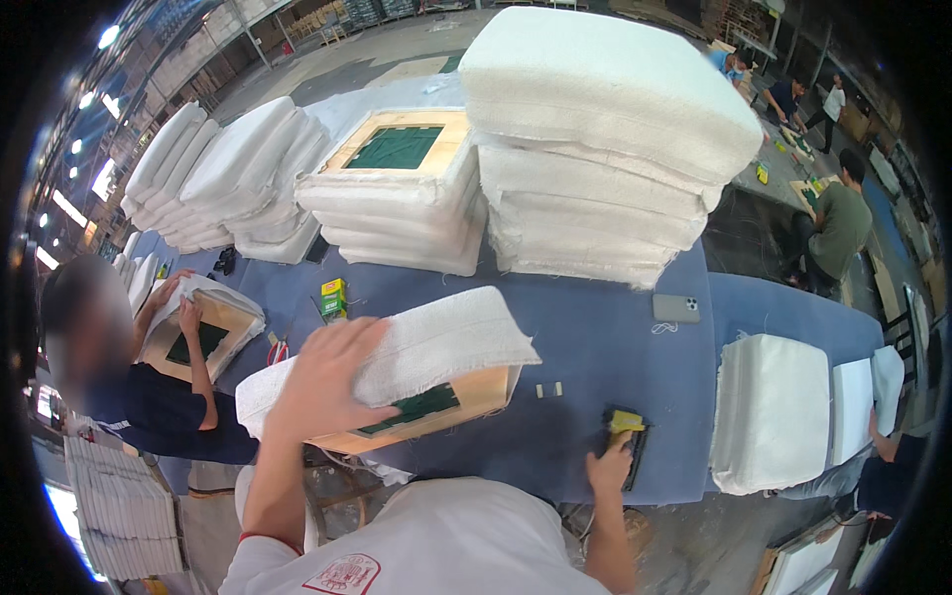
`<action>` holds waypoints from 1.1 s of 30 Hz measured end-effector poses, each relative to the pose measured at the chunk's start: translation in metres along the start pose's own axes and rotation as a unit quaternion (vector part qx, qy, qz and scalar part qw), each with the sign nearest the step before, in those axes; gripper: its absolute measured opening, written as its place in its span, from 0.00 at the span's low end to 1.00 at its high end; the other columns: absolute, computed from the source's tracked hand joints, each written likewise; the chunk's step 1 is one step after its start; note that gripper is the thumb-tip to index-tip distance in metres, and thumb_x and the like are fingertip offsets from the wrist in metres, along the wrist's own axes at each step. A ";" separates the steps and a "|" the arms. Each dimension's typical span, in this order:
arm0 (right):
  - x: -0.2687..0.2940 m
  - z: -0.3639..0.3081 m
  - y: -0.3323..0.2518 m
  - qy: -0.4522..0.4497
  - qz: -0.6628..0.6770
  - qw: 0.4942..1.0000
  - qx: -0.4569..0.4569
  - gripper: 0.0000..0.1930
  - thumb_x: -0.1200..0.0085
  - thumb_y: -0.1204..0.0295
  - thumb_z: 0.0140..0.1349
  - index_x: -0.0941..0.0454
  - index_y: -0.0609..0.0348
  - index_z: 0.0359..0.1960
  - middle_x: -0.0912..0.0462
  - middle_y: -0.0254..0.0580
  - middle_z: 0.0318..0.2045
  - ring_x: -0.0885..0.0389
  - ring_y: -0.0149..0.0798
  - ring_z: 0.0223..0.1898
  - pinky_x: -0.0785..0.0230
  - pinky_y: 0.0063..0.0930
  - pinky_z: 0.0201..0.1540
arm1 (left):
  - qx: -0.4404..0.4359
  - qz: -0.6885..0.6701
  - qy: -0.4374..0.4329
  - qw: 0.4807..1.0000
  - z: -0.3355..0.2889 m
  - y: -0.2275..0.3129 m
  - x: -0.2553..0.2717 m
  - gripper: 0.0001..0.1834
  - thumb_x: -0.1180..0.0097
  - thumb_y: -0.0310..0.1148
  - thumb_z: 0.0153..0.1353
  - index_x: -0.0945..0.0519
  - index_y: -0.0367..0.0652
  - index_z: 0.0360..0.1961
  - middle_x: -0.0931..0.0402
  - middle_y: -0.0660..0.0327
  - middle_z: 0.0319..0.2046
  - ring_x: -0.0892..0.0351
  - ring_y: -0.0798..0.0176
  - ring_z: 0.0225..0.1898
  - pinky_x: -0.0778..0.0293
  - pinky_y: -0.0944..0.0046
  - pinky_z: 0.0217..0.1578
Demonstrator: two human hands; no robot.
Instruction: The person assembles cushion covers over foam inserts on a workbench. They use a staple gun to secure the fabric to a wooden frame, trim excess material with scissors, and fold the edges neatly. The process is repeated for multiple cushion units.
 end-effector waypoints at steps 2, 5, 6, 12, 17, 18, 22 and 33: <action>0.000 0.002 -0.009 -0.054 -0.038 0.998 0.016 0.63 0.30 0.53 0.60 0.61 0.67 0.85 0.20 0.71 0.63 0.19 0.69 0.62 0.25 0.54 0.66 | -0.018 0.034 0.008 0.999 0.025 0.031 -0.018 0.55 0.19 0.46 0.45 0.27 0.46 0.77 0.22 0.45 0.65 0.22 0.40 0.65 0.31 0.46 0.69; 0.022 0.007 -0.021 -0.144 -0.085 0.985 0.047 0.57 0.32 0.50 0.64 0.54 0.66 0.85 0.15 0.67 0.58 0.15 0.63 0.60 0.22 0.52 0.63 | 0.020 -0.043 -0.025 0.999 0.038 0.026 -0.027 0.53 0.20 0.41 0.46 0.27 0.49 0.77 0.20 0.48 0.62 0.20 0.41 0.62 0.29 0.48 0.66; 0.034 0.006 -0.031 -0.176 -0.099 0.977 0.061 0.55 0.34 0.50 0.65 0.51 0.65 0.84 0.13 0.65 0.56 0.13 0.61 0.58 0.21 0.51 0.62 | 0.010 -0.024 -0.013 1.000 0.033 0.024 -0.025 0.54 0.22 0.37 0.45 0.28 0.49 0.79 0.19 0.49 0.59 0.18 0.41 0.59 0.25 0.47 0.62; 0.106 -0.036 -0.093 -0.270 0.077 0.936 0.211 0.36 0.30 0.55 0.67 0.24 0.59 0.73 0.07 0.51 0.45 0.08 0.41 0.46 0.19 0.37 0.55 | 0.015 -0.116 0.102 0.988 -0.007 0.041 0.078 0.53 0.25 0.25 0.39 0.24 0.48 0.76 0.18 0.49 0.59 0.15 0.38 0.54 0.19 0.49 0.55; 0.212 -0.185 -0.268 -0.486 0.327 0.664 0.465 0.34 0.26 0.62 0.66 0.22 0.62 0.71 0.08 0.42 0.43 0.11 0.33 0.40 0.21 0.29 0.47 | -0.073 -0.194 0.173 0.963 -0.043 0.009 0.079 0.56 0.17 0.35 0.37 0.23 0.39 0.74 0.21 0.45 0.62 0.15 0.41 0.56 0.19 0.53 0.55; 0.235 -0.213 -0.293 -0.475 0.344 0.606 0.538 0.34 0.26 0.63 0.66 0.22 0.63 0.71 0.09 0.43 0.45 0.11 0.33 0.40 0.21 0.28 0.47 | -0.074 -0.225 0.165 0.958 -0.049 -0.002 0.058 0.56 0.17 0.37 0.37 0.23 0.38 0.73 0.22 0.44 0.63 0.16 0.41 0.57 0.19 0.53 0.56; 0.269 -0.265 -0.347 -0.445 0.546 0.552 0.447 0.34 0.29 0.63 0.70 0.27 0.62 0.74 0.11 0.42 0.43 0.14 0.34 0.48 0.23 0.26 0.50 | -0.082 -0.264 0.220 0.935 -0.068 -0.007 0.020 0.57 0.17 0.39 0.36 0.24 0.35 0.73 0.25 0.43 0.64 0.20 0.40 0.61 0.23 0.50 0.61; 0.268 -0.276 -0.321 -0.306 0.752 0.538 0.226 0.29 0.39 0.56 0.78 0.32 0.63 0.69 0.13 0.49 0.35 0.18 0.36 0.19 0.36 0.26 0.15 | -0.159 -0.374 0.108 0.907 -0.101 0.025 0.026 0.53 0.23 0.60 0.46 0.19 0.34 0.69 0.24 0.42 0.62 0.21 0.42 0.59 0.27 0.48 0.58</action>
Point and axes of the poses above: each hand's wrist, its own z-axis towards the middle knuckle, its own x-axis out of the back of the hand, y = z × x, the point moved 8 cm from there along z, towards the middle knuckle
